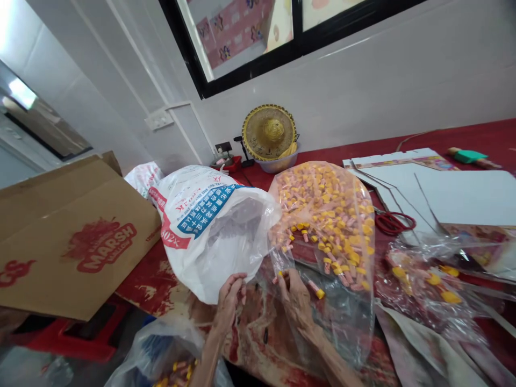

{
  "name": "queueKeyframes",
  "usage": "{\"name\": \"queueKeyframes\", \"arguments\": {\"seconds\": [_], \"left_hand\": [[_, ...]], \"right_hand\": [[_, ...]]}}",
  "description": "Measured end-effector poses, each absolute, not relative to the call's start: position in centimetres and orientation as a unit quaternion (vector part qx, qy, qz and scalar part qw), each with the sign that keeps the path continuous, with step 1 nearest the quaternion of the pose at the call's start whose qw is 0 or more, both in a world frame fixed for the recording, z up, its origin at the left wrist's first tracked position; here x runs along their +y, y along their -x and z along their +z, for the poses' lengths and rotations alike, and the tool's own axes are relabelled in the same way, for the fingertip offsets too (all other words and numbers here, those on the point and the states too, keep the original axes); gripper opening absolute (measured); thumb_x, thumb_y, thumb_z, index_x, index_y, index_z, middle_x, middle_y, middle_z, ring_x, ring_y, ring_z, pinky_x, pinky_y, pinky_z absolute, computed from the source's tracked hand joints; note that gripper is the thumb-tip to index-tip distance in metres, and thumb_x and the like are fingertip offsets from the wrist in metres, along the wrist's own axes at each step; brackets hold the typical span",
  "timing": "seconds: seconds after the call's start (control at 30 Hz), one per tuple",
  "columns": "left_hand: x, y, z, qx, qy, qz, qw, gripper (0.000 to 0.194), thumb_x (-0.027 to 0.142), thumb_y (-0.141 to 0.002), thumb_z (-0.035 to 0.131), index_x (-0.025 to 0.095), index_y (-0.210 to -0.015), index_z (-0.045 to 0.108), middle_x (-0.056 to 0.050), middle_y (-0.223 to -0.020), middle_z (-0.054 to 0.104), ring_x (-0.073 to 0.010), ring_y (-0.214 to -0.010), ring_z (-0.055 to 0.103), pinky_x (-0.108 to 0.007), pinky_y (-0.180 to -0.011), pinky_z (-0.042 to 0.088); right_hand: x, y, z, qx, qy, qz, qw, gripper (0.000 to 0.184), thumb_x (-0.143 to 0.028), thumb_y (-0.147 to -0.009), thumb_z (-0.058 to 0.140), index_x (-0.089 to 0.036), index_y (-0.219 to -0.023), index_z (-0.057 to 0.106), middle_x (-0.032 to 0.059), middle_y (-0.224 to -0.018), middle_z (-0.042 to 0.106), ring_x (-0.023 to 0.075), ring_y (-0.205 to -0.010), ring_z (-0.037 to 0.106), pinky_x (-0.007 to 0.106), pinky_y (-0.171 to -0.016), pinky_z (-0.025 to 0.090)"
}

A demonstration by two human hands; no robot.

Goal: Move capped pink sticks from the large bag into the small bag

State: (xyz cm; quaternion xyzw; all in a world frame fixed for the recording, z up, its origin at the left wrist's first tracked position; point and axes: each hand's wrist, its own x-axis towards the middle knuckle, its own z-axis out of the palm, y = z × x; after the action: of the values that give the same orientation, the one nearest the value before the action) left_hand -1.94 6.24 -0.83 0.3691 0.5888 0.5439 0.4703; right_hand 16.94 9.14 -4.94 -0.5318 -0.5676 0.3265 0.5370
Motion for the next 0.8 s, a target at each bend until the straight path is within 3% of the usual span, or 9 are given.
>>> {"name": "queueKeyframes", "arguments": {"seconds": [0.1,0.27,0.43,0.6,0.7,0.8], "left_hand": [[5.4,-0.7,-1.4,0.580,-0.390,0.527,0.483,0.056,0.067,-0.076,0.077,0.017,-0.100,0.070,0.005,-0.062,0.054,-0.0109,-0.051,0.050,-0.023,-0.052,0.040],[5.4,-3.0,-2.1,0.617,-0.423,0.496,0.441,0.060,0.073,-0.081,0.072,0.018,-0.104,0.066,0.005,-0.063,0.056,-0.0116,-0.050,0.051,-0.023,-0.051,0.041],[6.0,-1.8,-2.3,0.633,-0.580,0.434,0.273,0.032,0.053,-0.094,0.061,0.021,-0.093,0.063,-0.004,-0.090,0.066,-0.0196,-0.083,0.067,-0.030,-0.075,0.056],[7.2,-2.9,-1.9,0.623,-0.763,0.157,0.074,0.016,0.016,-0.097,0.045,0.022,-0.097,0.060,-0.007,-0.105,0.059,-0.0199,-0.088,0.064,-0.030,-0.077,0.054],[8.6,-4.3,-0.6,0.599,-0.797,0.025,0.079,0.026,0.007,-0.090,0.050,0.021,-0.109,0.060,-0.009,-0.117,0.058,-0.0201,-0.090,0.064,-0.029,-0.074,0.053],[9.9,-4.2,0.3,0.589,-0.790,0.050,0.161,0.036,0.005,-0.085,0.053,0.021,-0.116,0.059,-0.008,-0.120,0.059,-0.0194,-0.093,0.064,-0.029,-0.077,0.053]], "right_hand": [[8.4,-16.3,-4.0,-0.493,0.522,0.437,0.542,0.048,-0.070,-0.096,0.051,-0.025,-0.083,0.063,0.0050,-0.080,0.075,0.0217,-0.066,0.066,0.033,-0.068,0.052],[8.1,-15.3,-4.0,-0.442,0.459,0.571,0.518,0.055,-0.078,-0.086,0.058,-0.024,-0.076,0.062,-0.0002,-0.059,0.061,0.0190,-0.053,0.056,0.030,-0.053,0.044],[8.8,-16.3,-4.7,-0.559,0.479,0.416,0.534,0.046,-0.058,-0.100,0.047,-0.024,-0.072,0.060,0.0029,-0.074,0.065,0.0201,-0.070,0.061,0.032,-0.069,0.048],[10.0,-18.2,-4.7,-0.567,0.546,0.269,0.555,0.038,-0.044,-0.106,0.038,-0.023,-0.086,0.064,0.0060,-0.089,0.066,0.0202,-0.082,0.061,0.031,-0.078,0.048],[10.5,-19.5,-4.9,-0.547,0.551,0.253,0.577,0.040,-0.048,-0.105,0.039,-0.022,-0.089,0.065,0.0077,-0.091,0.068,0.0218,-0.084,0.061,0.032,-0.080,0.050],[11.1,-20.7,-5.4,-0.538,0.565,0.231,0.581,0.040,-0.050,-0.102,0.042,-0.021,-0.093,0.067,0.0095,-0.092,0.070,0.0234,-0.085,0.063,0.035,-0.082,0.051]]}}
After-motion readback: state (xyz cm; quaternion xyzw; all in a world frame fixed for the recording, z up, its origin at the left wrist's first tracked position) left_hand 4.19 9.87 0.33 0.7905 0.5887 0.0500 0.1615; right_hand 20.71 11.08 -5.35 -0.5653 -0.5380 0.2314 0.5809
